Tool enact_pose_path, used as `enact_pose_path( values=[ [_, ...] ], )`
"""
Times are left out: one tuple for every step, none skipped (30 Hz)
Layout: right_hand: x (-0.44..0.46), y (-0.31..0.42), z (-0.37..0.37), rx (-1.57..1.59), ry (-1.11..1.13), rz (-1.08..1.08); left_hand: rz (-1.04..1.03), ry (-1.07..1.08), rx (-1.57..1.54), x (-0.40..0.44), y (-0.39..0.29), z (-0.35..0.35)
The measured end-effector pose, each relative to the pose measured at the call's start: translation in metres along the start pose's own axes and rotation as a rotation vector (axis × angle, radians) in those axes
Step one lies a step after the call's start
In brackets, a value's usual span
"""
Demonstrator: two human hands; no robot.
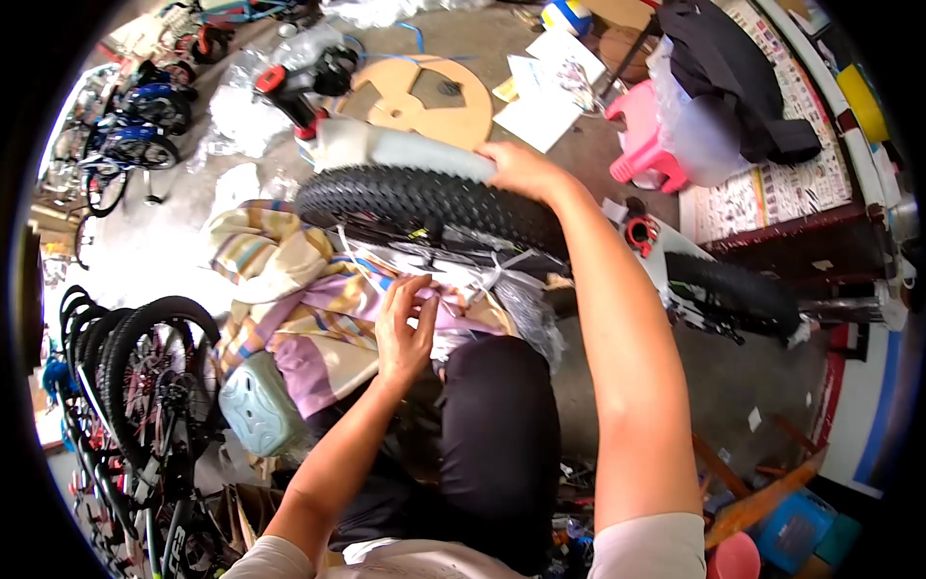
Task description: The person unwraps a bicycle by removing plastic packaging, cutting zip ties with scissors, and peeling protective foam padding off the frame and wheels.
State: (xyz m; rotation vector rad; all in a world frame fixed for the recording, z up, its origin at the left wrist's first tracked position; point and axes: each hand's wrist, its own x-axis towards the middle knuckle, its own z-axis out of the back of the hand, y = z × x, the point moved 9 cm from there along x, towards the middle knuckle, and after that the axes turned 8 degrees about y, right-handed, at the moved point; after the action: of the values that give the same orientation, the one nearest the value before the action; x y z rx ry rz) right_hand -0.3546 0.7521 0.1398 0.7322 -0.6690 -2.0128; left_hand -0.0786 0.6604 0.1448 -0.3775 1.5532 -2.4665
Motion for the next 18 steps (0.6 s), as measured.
enact_pose_path(
  values=[
    [-0.002,0.0,-0.003,0.033,-0.007,0.007,-0.075,-0.057,0.051,0.008,-0.021,0.015],
    [-0.004,0.002,-0.005,0.065,-0.009,0.015,-0.136,-0.099,0.137,0.016,-0.036,0.031],
    [-0.006,0.006,-0.005,0.062,0.0,-0.007,-0.232,-0.173,0.225,0.023,-0.056,0.049],
    [-0.008,0.008,-0.006,0.058,0.011,-0.033,-0.326,-0.243,0.311,0.028,-0.076,0.065],
    [-0.009,0.012,-0.006,0.058,0.006,-0.003,-0.321,-0.245,0.37,0.034,-0.087,0.077],
    [-0.009,0.011,-0.007,0.066,0.006,-0.013,-0.362,-0.267,0.442,0.04,-0.094,0.086],
    [-0.01,0.008,-0.009,0.071,0.007,-0.027,-0.372,-0.279,0.505,0.047,-0.098,0.094],
    [-0.011,0.013,-0.008,0.065,0.005,-0.008,-0.382,-0.291,0.566,0.053,-0.103,0.1],
    [-0.012,0.016,-0.006,0.035,-0.022,-0.011,-0.389,-0.25,0.59,0.06,-0.102,0.102],
    [-0.014,0.017,-0.003,0.007,-0.049,-0.018,-0.395,-0.205,0.611,0.067,-0.096,0.1],
    [-0.016,0.014,-0.002,0.007,-0.088,-0.03,-0.382,-0.203,0.565,0.073,-0.078,0.097],
    [-0.015,0.01,-0.003,0.008,-0.087,-0.027,-0.437,-0.211,0.611,0.073,-0.077,0.094],
    [-0.016,0.003,0.003,0.264,-0.183,0.022,-0.455,-0.204,0.634,0.075,-0.071,0.093],
    [-0.019,-0.004,0.009,0.52,-0.278,0.067,-0.471,-0.195,0.653,0.079,-0.07,0.092],
    [-0.029,-0.003,0.024,0.561,-0.382,0.039,-0.47,-0.179,0.655,0.083,-0.072,0.094],
    [-0.035,0.0,0.038,0.629,-0.472,0.06,-0.467,-0.161,0.652,0.086,-0.074,0.095],
    [-0.045,0.029,0.047,0.626,-0.487,0.097,-0.481,-0.158,0.672,0.09,-0.077,0.096],
    [-0.052,0.066,0.053,0.621,-0.506,0.138,-0.495,-0.17,0.671,0.094,-0.08,0.097]
  ],
)
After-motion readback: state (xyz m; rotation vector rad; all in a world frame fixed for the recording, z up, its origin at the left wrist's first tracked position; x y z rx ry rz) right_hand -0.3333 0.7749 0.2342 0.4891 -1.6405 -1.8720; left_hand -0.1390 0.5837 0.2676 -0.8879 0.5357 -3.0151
